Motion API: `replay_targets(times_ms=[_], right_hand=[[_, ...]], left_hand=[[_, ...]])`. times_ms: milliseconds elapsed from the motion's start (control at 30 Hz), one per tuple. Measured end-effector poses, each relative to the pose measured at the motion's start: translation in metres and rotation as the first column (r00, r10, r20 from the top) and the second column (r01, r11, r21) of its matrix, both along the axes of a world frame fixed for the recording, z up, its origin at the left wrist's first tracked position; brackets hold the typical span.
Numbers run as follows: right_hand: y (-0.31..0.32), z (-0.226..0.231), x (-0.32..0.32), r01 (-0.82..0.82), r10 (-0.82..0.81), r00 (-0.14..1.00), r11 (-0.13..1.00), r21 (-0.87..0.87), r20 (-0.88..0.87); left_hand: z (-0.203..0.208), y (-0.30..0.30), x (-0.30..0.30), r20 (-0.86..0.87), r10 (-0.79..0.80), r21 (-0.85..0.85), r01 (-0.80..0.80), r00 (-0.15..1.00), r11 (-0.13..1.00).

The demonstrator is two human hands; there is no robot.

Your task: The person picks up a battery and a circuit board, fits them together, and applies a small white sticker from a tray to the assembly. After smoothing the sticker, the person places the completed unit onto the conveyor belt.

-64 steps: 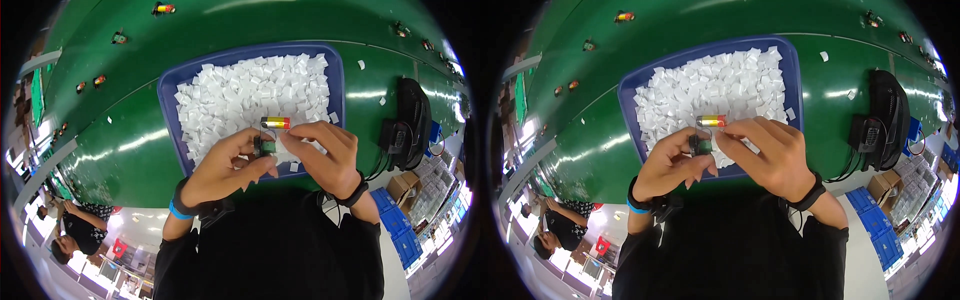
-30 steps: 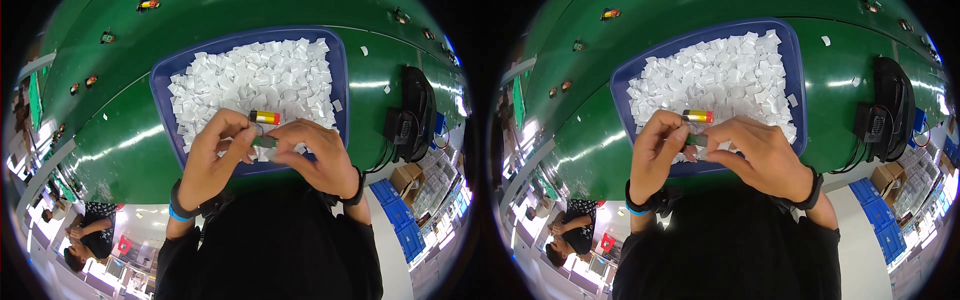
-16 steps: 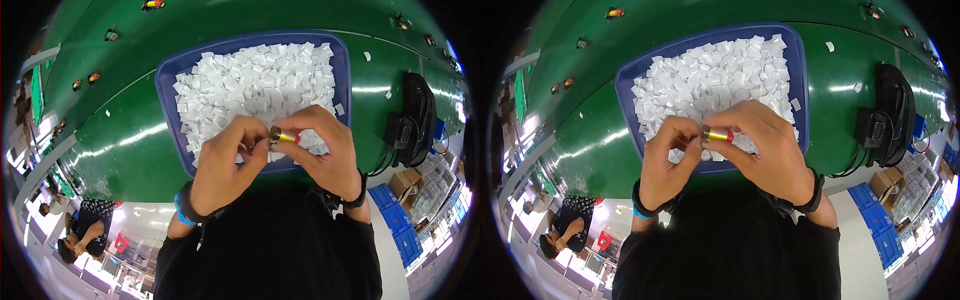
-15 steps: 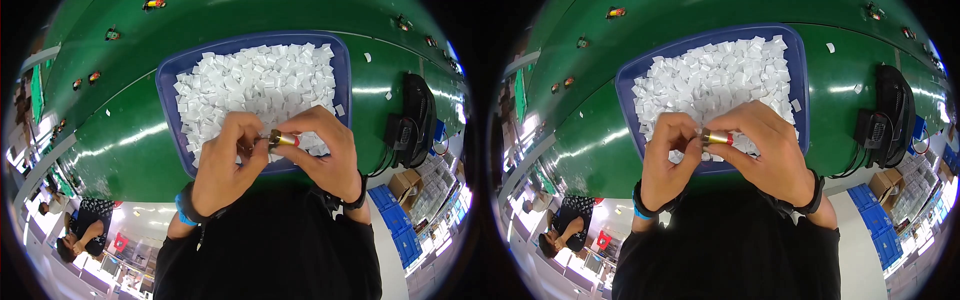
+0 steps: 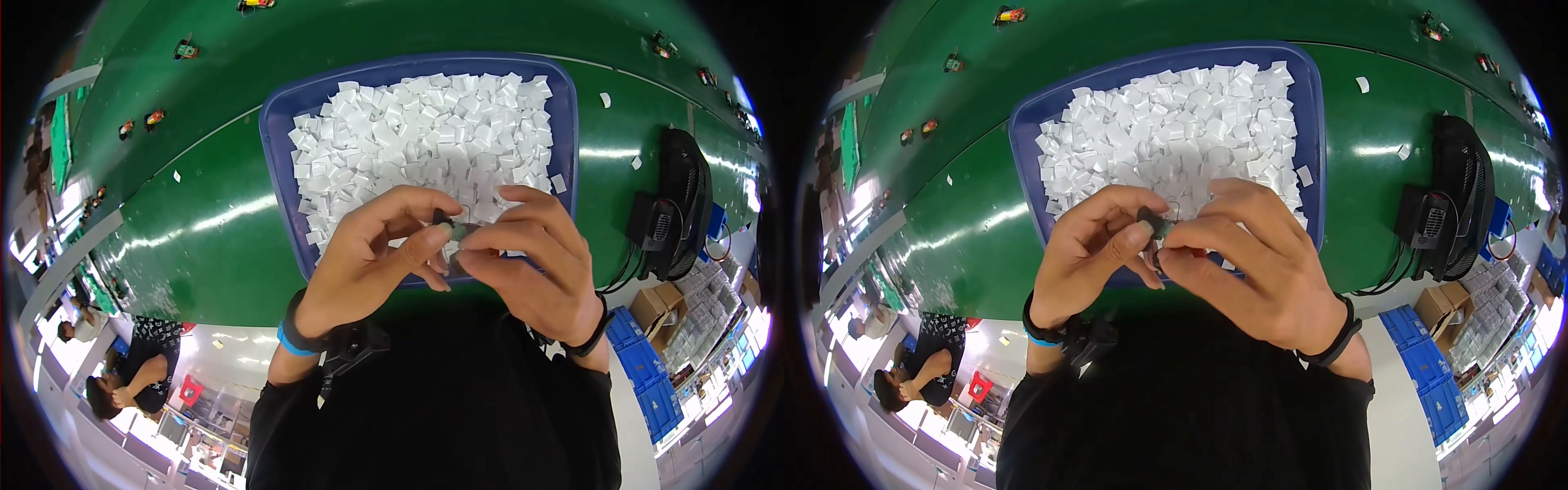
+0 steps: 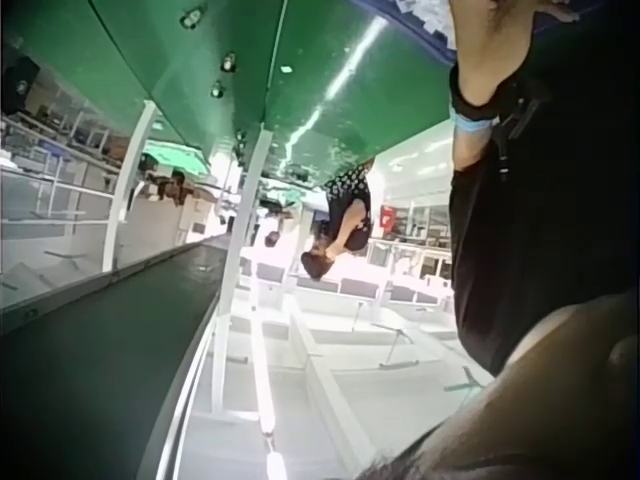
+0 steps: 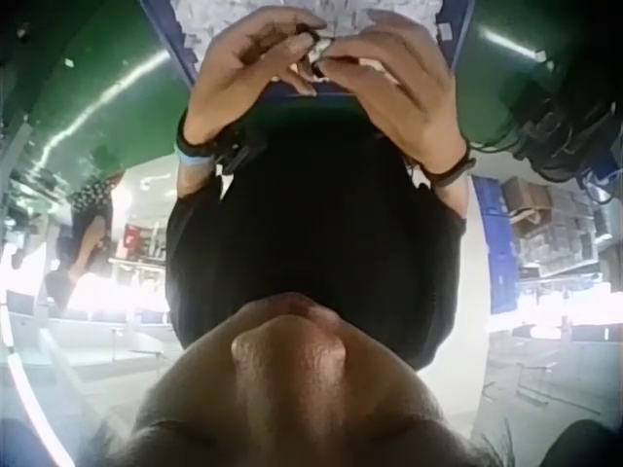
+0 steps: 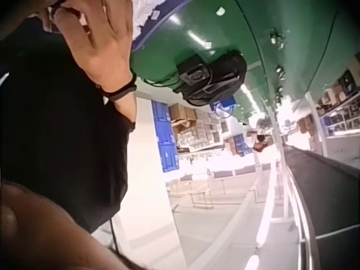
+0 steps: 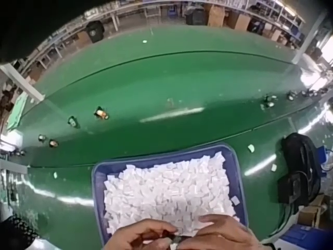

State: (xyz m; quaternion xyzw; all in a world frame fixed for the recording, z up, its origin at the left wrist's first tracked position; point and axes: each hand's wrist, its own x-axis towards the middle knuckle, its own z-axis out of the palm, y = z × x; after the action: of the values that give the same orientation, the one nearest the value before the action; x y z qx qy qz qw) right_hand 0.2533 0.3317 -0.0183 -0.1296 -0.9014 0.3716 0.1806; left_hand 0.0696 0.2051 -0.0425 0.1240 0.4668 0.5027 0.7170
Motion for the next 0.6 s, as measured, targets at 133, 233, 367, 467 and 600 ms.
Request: replay_targets(times_ms=[133,233,367,467,600], right_hand=[[-0.002,0.009,0.000,0.012,-0.020,0.997,0.995,0.099,0.076],[-0.004,0.003,0.000,0.021,-0.031,0.998,0.982,0.188,0.053],[-0.002,0.010,-0.001,0.013,-0.027,0.998,0.971,0.239,0.055],[-0.001,0.010,0.000,0.008,-0.018,0.999,0.972,0.236,0.041],[-0.002,0.006,0.000,0.019,-0.023,1.000,0.969,0.244,0.014]], left_hand=[[0.001,0.000,0.007,-0.111,0.014,0.010,-0.013,0.994,1.000],[0.003,0.001,0.015,-0.187,0.080,0.030,-0.076,0.979,0.997],[0.010,0.003,0.015,-0.192,0.152,0.033,-0.148,0.970,0.988],[0.011,0.003,0.009,-0.168,0.035,0.014,-0.033,0.985,0.999],[0.008,0.003,0.006,-0.219,-0.085,-0.013,0.084,0.972,0.996]])
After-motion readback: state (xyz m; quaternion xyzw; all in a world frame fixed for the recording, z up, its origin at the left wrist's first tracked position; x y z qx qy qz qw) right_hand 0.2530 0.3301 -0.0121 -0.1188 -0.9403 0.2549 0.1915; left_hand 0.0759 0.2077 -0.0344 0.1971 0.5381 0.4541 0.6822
